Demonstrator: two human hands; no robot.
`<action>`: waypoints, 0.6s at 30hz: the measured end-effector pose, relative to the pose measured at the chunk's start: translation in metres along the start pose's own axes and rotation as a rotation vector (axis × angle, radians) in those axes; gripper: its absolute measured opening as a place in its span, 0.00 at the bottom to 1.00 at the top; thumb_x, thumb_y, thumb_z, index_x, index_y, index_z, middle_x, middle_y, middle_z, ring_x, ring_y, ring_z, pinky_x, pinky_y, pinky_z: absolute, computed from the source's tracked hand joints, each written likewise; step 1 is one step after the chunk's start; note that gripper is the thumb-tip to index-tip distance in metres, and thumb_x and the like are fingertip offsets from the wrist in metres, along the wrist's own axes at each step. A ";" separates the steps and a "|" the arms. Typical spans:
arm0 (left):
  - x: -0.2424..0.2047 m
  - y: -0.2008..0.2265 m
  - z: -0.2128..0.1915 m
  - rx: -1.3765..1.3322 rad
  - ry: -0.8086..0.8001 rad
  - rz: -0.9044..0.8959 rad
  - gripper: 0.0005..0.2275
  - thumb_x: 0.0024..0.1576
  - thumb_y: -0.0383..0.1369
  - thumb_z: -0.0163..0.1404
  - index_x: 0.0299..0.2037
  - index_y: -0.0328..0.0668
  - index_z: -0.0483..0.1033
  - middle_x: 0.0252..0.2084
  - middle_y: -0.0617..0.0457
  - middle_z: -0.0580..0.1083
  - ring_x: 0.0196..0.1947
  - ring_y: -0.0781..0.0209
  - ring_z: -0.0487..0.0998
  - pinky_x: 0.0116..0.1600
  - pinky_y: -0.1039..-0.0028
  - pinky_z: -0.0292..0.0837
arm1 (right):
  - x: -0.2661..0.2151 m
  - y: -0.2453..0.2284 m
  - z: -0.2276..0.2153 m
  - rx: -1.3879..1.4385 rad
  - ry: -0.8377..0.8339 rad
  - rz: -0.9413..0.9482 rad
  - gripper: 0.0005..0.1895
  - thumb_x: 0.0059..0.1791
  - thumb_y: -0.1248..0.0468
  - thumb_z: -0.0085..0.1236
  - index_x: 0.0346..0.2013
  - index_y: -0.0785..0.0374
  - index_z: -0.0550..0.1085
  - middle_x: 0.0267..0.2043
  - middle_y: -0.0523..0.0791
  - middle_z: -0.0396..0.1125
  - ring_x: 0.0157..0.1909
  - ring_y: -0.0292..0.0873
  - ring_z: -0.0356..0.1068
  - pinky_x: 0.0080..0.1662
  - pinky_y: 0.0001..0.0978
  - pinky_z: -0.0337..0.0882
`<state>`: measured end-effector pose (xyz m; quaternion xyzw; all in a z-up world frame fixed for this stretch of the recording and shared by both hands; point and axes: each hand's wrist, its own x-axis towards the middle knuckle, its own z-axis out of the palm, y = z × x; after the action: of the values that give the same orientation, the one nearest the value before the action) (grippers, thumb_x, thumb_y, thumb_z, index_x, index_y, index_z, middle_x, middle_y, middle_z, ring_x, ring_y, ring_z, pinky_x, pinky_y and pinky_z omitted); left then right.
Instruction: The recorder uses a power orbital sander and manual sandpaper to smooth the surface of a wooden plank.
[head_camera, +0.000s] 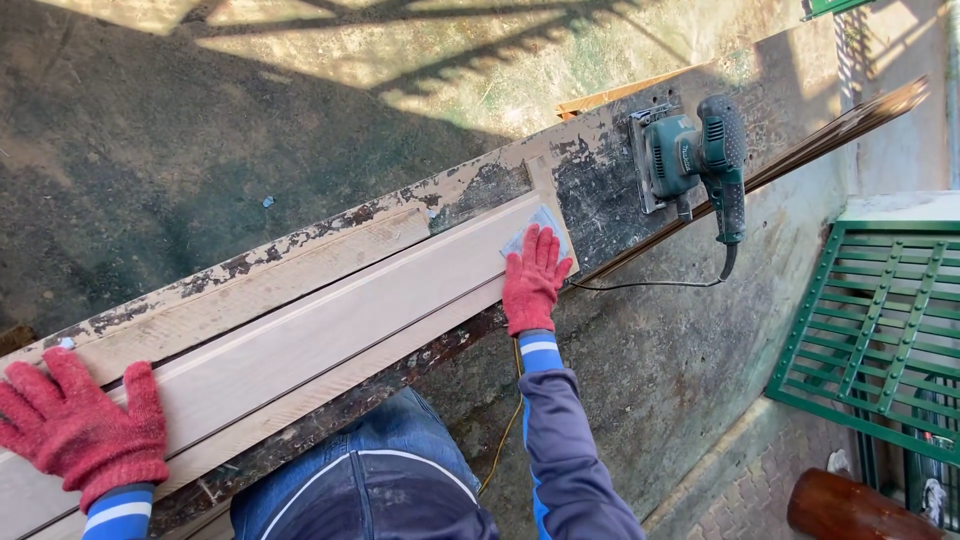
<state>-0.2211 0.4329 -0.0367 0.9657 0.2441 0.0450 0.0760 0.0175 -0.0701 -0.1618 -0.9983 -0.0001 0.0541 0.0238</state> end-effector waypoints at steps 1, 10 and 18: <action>-0.003 -0.001 0.000 -0.001 -0.002 0.000 0.33 0.70 0.35 0.55 0.76 0.02 0.67 0.73 0.01 0.60 0.69 0.04 0.54 0.68 0.29 0.36 | -0.016 -0.027 -0.013 -0.002 -0.001 0.000 0.36 0.58 0.49 0.37 0.79 0.53 0.45 0.83 0.45 0.35 0.83 0.50 0.32 0.75 0.59 0.26; 0.000 -0.003 0.004 0.114 0.036 0.010 0.32 0.71 0.37 0.57 0.76 0.06 0.73 0.73 0.07 0.66 0.70 0.12 0.60 0.69 0.35 0.45 | -0.091 -0.131 -0.064 0.199 -0.088 -0.710 0.34 0.59 0.41 0.33 0.79 0.48 0.50 0.83 0.42 0.32 0.83 0.43 0.27 0.78 0.51 0.21; -0.003 -0.002 0.003 0.037 0.007 -0.018 0.34 0.70 0.38 0.55 0.76 0.03 0.71 0.75 0.03 0.63 0.73 0.07 0.55 0.73 0.34 0.34 | 0.024 -0.069 -0.008 -0.096 -0.100 -0.027 0.39 0.60 0.47 0.28 0.77 0.58 0.26 0.80 0.46 0.12 0.82 0.49 0.17 0.73 0.56 0.15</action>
<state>-0.2245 0.4323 -0.0400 0.9646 0.2537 0.0434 0.0574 0.0425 -0.0015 -0.1532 -0.9942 -0.0173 0.1035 -0.0234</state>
